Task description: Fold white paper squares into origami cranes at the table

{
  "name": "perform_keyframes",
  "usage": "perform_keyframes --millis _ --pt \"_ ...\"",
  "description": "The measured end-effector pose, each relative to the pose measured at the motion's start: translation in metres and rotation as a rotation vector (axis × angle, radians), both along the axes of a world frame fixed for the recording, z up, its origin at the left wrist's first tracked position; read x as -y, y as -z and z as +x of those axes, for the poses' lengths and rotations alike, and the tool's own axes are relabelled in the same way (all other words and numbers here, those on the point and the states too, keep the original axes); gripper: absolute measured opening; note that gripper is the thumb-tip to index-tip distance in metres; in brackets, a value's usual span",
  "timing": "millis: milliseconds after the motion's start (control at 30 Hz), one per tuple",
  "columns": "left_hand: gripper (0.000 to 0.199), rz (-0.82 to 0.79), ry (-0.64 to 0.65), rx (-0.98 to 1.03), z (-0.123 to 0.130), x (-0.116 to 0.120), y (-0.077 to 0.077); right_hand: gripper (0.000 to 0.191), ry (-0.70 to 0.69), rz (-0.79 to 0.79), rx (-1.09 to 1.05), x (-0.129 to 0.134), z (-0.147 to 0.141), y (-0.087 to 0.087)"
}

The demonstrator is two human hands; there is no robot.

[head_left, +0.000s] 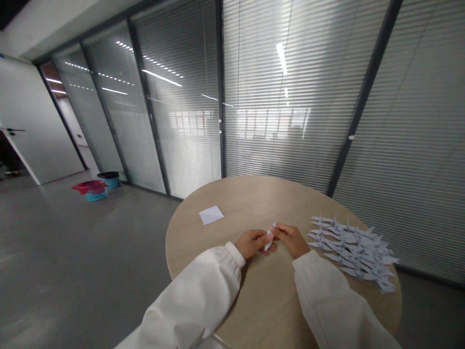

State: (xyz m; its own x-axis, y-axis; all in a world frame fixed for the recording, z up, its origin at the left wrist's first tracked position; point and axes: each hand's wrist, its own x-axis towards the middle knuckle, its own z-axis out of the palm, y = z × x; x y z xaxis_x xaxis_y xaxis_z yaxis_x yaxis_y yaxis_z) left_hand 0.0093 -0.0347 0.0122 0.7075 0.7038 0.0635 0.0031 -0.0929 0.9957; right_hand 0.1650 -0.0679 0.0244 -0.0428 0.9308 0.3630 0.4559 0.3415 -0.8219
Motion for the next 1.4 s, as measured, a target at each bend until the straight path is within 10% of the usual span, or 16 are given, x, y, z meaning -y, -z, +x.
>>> perform_keyframes --millis 1400 --pt "0.036 -0.275 -0.342 0.086 -0.004 -0.017 -0.003 0.016 -0.063 0.317 0.278 0.002 -0.009 0.008"
